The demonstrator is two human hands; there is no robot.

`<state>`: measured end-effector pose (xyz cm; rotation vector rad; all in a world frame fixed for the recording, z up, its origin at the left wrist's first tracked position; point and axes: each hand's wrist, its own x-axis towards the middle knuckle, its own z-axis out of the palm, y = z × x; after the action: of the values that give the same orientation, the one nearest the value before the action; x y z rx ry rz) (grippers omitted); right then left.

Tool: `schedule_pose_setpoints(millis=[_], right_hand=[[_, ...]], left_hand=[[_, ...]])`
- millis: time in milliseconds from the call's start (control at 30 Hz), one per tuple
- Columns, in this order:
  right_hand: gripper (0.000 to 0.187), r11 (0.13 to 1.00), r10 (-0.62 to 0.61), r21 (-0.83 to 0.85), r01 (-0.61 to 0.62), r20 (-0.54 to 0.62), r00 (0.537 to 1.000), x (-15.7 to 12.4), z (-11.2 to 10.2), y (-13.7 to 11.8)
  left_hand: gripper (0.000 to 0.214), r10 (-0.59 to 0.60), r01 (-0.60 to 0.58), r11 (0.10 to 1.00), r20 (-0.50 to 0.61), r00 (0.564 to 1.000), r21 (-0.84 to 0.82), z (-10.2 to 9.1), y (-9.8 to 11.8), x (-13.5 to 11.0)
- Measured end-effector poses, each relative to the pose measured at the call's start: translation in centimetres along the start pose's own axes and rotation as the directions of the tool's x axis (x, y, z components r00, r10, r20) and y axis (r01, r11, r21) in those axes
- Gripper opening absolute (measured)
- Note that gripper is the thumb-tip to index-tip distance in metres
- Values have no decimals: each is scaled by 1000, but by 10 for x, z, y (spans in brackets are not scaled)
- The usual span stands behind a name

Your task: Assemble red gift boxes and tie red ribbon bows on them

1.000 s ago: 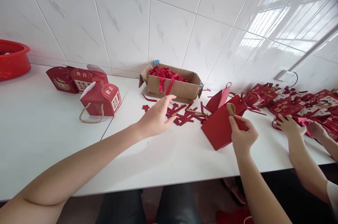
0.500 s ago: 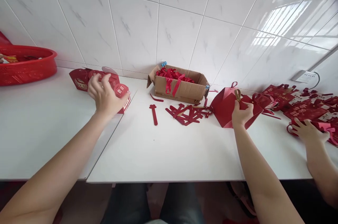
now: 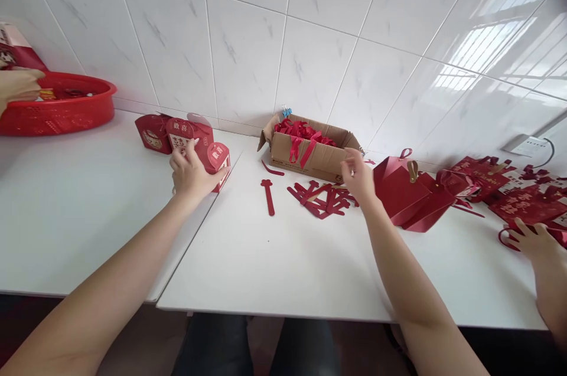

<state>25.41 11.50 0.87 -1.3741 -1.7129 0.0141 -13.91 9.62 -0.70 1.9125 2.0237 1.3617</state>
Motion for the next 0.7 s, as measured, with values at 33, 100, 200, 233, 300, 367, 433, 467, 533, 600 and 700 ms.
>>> schedule_pose_setpoints(millis=[33, 100, 200, 233, 300, 367, 433, 467, 533, 600, 700], right_hand=[[53, 1000, -13, 23, 10, 114, 993, 6, 13, -8], [64, 998, -29, 60, 14, 249, 968, 16, 38, -20], [65, 993, -35, 122, -2, 308, 951, 23, 69, -29], [63, 990, -36, 138, -6, 296, 954, 24, 77, -30], [58, 986, -39, 164, -2, 246, 969, 25, 88, -31], [53, 983, -37, 186, 1, 189, 981, 27, 92, -31], [46, 979, -27, 202, 1, 123, 992, 30, 89, -32], [42, 978, -15, 208, -3, 83, 996, 32, 85, -33], [34, 976, 25, 215, -22, -12, 1000, 37, 70, -36], [29, 972, 72, 230, -37, -148, 986, 41, 49, -41], [19, 965, 108, 261, 28, -490, 865, 41, 2, -51]], left_hand=[[101, -29, 29, 1000, -33, 999, 4, 2, -2, 1], [103, -47, 47, 999, -120, 992, 2, 6, -7, 4], [103, 54, -62, 998, -247, 968, -24, 8, -16, 9], [103, 105, -119, 992, -279, 955, -35, 7, -18, 11], [102, 212, -246, 966, -309, 927, -76, 7, -19, 11], [101, 299, -352, 923, -284, 911, -158, 8, -15, 7], [100, 351, -394, 881, -198, 915, -260, 11, -6, -2], [100, 369, -393, 869, -137, 919, -301, 14, -1, -8], [99, 401, -382, 862, -13, 916, -334, 19, 10, -22], [97, 436, -387, 859, 83, 896, -335, 23, 20, -34], [94, 481, -406, 846, 168, 860, -345, 28, 28, -46]])
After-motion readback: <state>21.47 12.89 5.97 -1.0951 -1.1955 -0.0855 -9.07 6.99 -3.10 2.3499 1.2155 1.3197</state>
